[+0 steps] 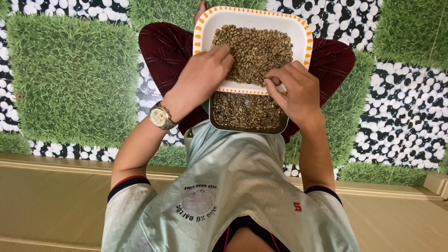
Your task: The person sorts green coffee beans by hand, transferring them from a tray into a collection container in several passes.
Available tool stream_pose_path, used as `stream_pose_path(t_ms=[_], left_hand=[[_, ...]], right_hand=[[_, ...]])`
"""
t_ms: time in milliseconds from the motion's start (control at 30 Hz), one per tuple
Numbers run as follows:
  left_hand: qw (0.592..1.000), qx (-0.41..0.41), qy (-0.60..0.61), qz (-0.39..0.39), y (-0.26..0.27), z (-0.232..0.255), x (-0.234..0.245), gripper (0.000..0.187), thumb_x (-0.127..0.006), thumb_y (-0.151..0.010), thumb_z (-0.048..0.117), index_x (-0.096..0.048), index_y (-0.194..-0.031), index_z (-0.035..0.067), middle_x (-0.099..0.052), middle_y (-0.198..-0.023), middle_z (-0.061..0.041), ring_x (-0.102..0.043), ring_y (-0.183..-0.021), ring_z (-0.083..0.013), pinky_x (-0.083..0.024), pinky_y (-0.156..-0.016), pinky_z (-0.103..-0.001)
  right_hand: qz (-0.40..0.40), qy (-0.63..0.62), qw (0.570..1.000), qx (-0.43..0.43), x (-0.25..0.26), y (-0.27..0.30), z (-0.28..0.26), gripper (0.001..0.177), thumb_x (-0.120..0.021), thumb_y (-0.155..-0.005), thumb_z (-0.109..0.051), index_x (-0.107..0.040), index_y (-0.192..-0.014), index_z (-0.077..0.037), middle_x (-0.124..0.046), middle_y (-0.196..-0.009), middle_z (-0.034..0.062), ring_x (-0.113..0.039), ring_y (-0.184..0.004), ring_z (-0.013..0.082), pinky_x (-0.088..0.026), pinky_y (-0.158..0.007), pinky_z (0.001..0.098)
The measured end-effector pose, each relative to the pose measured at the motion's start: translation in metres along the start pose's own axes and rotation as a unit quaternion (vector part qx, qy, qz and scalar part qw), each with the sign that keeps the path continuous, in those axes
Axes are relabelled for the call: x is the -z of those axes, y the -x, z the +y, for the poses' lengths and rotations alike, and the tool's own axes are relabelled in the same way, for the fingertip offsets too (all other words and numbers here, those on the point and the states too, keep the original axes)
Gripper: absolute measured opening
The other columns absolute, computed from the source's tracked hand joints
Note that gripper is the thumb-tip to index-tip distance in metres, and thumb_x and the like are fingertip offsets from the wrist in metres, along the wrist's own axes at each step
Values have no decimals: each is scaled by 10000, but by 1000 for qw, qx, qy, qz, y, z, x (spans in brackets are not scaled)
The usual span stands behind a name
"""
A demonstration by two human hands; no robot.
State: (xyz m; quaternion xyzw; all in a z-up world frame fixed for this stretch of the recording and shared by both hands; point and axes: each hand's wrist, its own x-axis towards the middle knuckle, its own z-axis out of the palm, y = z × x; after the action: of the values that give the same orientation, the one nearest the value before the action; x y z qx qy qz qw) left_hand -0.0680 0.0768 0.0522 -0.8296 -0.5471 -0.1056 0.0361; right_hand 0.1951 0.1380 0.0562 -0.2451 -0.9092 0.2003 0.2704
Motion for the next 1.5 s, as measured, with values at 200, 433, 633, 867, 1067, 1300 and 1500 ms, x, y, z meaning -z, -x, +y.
stream_pose_path(t_ms=[200,433,633,867,1067,1300,1500], left_hand=[[994,43,101,25,5,-7,28,76,-686,-948,72,-642,-942,11,-598,-966,-79,-605,-760,-212,-545,-620,-304],[936,76,342,-1,24,-5,20,99,-633,-942,-69,-549,-971,-26,-629,-823,-164,-669,-640,-278,-603,-550,-303],[945,69,318,-15,52,34,21,133,-576,-926,81,-534,-1043,36,-589,-820,-186,-687,-740,-430,-561,-586,-480],[997,18,71,27,69,74,10,70,-577,-869,18,-559,-919,64,-544,-823,-80,-615,-718,-272,-511,-577,-335],[997,23,-67,44,62,82,4,172,-669,-896,19,-550,-827,121,-524,-789,-28,-578,-720,-170,-486,-566,-264],[998,20,-53,38,66,94,-33,105,-652,-935,94,-606,-860,151,-595,-799,-24,-660,-759,-208,-538,-630,-314],[1000,7,-3,6,49,108,-40,66,-632,-950,76,-640,-898,116,-645,-853,-62,-702,-794,-229,-561,-652,-328]], right_hand=[[9,49,998,-31,-6,2,1,104,-815,-928,13,-748,-964,-57,-657,-807,8,-521,-744,142,-414,-655,255],[4,29,999,-23,-18,12,6,40,-766,-969,-22,-737,-954,-44,-653,-757,69,-582,-715,223,-471,-634,305],[-3,22,1000,2,-25,21,-33,70,-765,-940,-154,-732,-948,-93,-674,-740,83,-693,-737,280,-564,-659,375],[-77,15,997,-19,-49,30,-58,91,-695,-976,-176,-728,-970,-91,-666,-711,57,-687,-690,210,-570,-579,297],[-114,33,993,-25,-38,35,-63,153,-653,-1014,-184,-721,-1009,-48,-720,-808,117,-732,-779,259,-613,-610,348],[-184,129,970,-95,-14,59,-46,184,-662,-997,-214,-689,-1106,-68,-666,-827,85,-686,-823,239,-593,-643,325],[-223,139,960,-94,-16,53,-46,239,-679,-991,-196,-671,-1152,-21,-639,-880,93,-672,-880,236,-595,-655,309]])
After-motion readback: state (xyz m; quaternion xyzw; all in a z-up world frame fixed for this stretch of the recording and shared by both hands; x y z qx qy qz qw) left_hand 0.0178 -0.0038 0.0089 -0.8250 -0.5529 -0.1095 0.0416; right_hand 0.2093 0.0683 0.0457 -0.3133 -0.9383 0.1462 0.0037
